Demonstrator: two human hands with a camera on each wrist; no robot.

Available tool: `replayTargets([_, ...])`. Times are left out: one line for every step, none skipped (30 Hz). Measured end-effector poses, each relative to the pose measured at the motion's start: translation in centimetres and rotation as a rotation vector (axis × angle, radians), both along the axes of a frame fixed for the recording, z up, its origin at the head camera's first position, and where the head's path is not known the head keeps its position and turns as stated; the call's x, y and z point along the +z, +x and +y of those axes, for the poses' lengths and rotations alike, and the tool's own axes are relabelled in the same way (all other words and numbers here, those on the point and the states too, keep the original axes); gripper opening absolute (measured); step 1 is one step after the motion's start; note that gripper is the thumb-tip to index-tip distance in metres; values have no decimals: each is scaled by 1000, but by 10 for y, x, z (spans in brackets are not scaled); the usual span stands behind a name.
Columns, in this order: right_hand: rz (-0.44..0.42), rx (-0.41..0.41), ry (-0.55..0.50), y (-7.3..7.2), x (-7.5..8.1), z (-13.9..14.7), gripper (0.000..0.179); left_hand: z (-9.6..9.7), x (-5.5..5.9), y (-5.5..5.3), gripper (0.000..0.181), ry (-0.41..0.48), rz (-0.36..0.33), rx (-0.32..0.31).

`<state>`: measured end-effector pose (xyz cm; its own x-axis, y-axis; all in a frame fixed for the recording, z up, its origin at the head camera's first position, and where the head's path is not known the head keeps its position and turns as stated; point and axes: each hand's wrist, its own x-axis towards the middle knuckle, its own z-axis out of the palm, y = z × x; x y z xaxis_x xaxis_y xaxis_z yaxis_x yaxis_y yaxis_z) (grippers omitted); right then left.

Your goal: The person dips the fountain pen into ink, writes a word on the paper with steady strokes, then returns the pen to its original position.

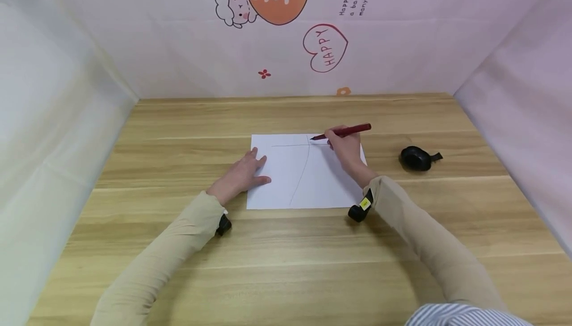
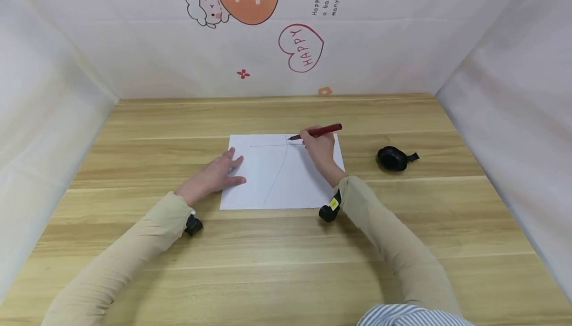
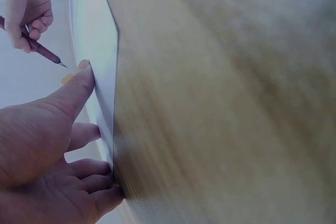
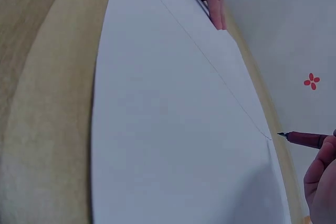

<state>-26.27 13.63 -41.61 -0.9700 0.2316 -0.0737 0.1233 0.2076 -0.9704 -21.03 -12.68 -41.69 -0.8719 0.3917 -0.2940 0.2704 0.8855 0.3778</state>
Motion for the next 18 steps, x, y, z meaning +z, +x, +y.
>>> replayTargets([-2,1,0,0,-2,0,15,0,0,0,70,0,0,0])
replayTargets([-4,0,-2,0,-3,0,15,0,-1,0,70,2,-2,3])
replayTargets([-11,1,4,0,-4,0,14,0,-1,0,70,2,-4,5])
replayTargets([-16,0,3,1,-5,0,13,0,-1,0,70,2,-7,8])
replayTargets([-21,1,5,1,-6,0,12,0,-1,-1,70,1,-7,8])
replayTargets([-26,0,6,1,-7,1,11,0,-1,-1,70,0,-8,8])
replayTargets([-32,-1,10,1,-8,1,11,0,-1,-1,70,0,-8,9])
replayTargets([-37,-2,11,1,-8,1,10,0,0,-1,70,0,-8,9])
replayTargets([-39,-2,12,1,-9,1,10,0,0,-1,70,0,-6,7])
replayTargets([-38,2,11,1,-10,1,11,0,0,-1,70,1,-6,6])
replayTargets([-37,0,10,1,-10,2,11,0,0,-1,70,1,-6,4])
replayTargets([-36,0,10,1,-11,2,11,-1,0,-1,70,1,-6,2])
replayTargets([-39,2,13,1,-11,2,11,-1,0,-1,70,1,-7,1])
replayTargets([-39,4,14,1,-12,3,11,-1,0,-1,70,0,-8,0])
replayTargets([-39,6,18,2,-12,3,11,0,0,-1,70,-2,-9,-1])
replayTargets([-41,7,23,2,-13,3,11,0,0,-1,70,-4,-9,-2])
replayTargets([-44,4,24,2,-13,3,10,0,0,-1,70,-4,-10,-2])
replayTargets([-48,6,28,2,-14,3,11,0,0,-1,70,-5,-10,-2])
